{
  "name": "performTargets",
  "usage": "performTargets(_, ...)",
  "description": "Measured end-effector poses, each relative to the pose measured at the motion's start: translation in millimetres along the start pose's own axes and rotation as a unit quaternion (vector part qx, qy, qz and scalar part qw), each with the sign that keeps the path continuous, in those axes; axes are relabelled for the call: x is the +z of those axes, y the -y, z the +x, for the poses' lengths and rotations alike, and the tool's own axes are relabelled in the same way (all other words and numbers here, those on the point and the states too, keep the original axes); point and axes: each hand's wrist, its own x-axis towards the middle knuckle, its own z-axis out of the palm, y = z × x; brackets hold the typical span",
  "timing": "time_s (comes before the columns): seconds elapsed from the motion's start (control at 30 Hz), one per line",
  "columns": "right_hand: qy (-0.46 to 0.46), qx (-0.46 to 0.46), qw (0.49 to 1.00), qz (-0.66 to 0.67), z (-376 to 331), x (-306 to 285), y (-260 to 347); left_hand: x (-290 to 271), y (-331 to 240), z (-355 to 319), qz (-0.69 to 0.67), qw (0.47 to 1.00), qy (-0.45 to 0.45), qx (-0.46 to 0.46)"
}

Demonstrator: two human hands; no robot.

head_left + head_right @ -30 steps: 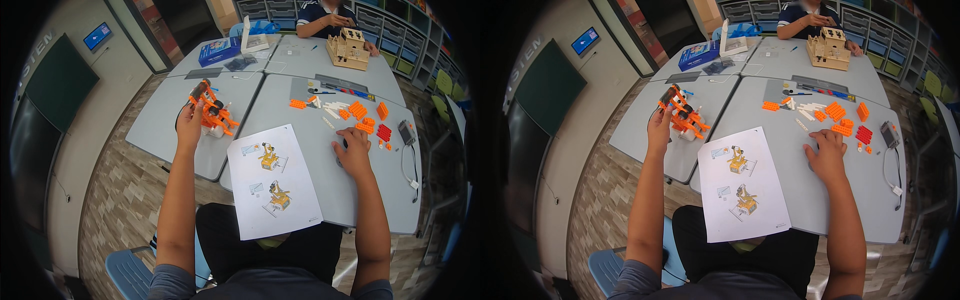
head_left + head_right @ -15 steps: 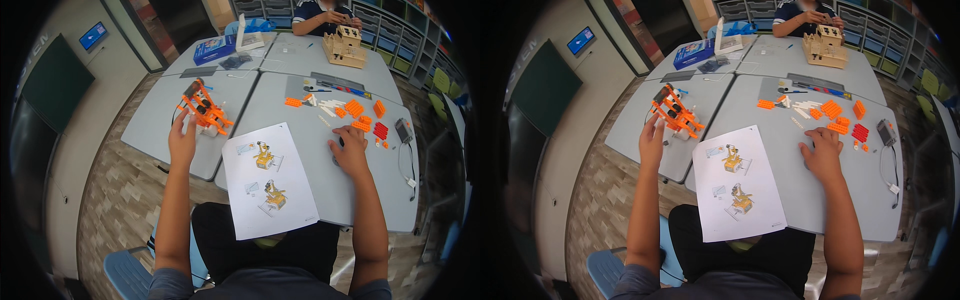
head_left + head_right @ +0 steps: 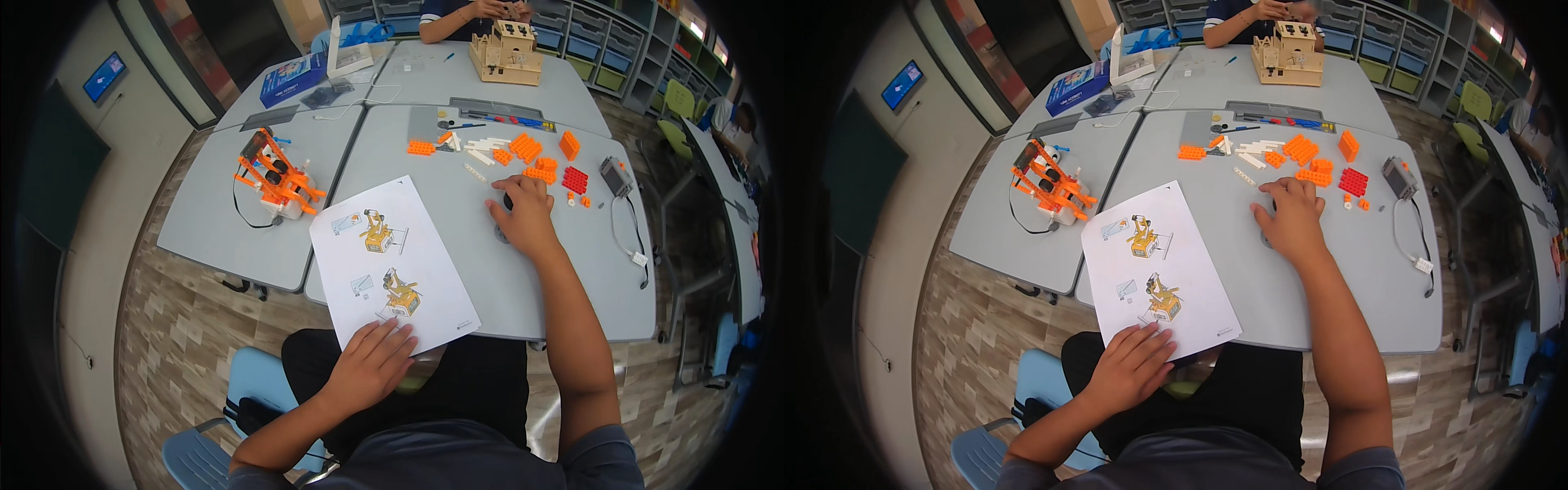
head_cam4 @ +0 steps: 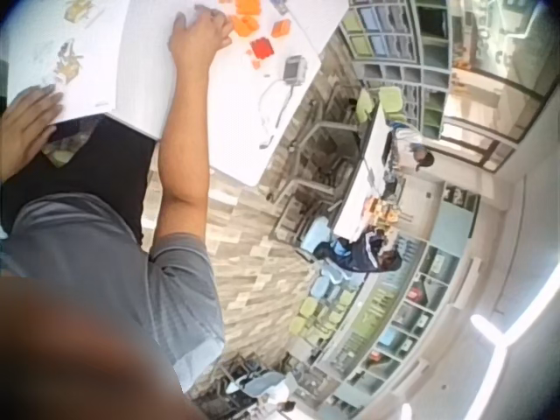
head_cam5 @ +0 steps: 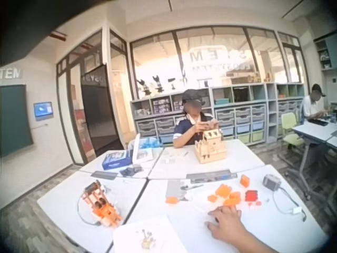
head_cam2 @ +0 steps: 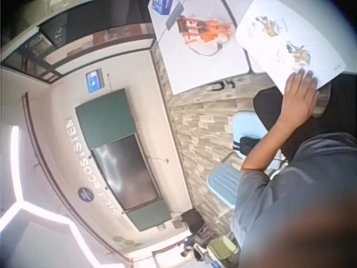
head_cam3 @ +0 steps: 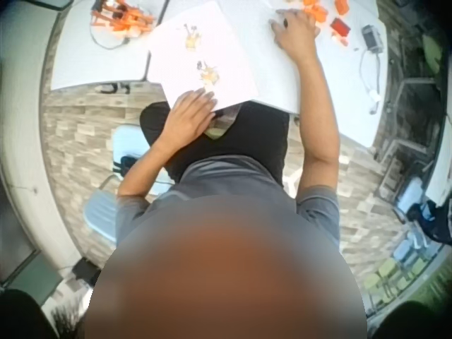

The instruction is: The person assembles an orange and white robotic structure using plastic components and a printed instruction sheet. They connect a white cable to the structure, then attach a small white controller with colored buttons, and finally test the assembled device by pressing buttons on the controller.

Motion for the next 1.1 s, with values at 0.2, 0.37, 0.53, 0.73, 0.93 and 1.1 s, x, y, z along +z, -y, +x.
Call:
performTargets(0.2,-0.013,-0.019,1.000,0.005,-2,1,2,3,1,5,-0.005,1.000,-0.005,0.005)
performTargets(0.37,-0.003,-0.015,1.000,0.011,-4,1,5,8,-2,2,0.000,1.000,-0.007,0.022)
performTargets(0.53,-0.005,-0.019,1.000,0.006,-4,0,5,8,-12,0,-0.035,0.997,-0.019,0.065)
performTargets(0.73,-0.007,-0.019,1.000,0.018,-3,-1,5,-12,-19,14,-0.330,0.934,-0.038,-0.135)
performTargets(0.93,-0.040,-0.033,0.998,0.029,-3,0,5,-48,60,-5,-0.492,0.635,-0.433,-0.408)
performTargets(1.1,-0.060,-0.098,0.993,-0.001,-7,12,10,-79,99,-38,-0.404,0.620,-0.553,-0.384)
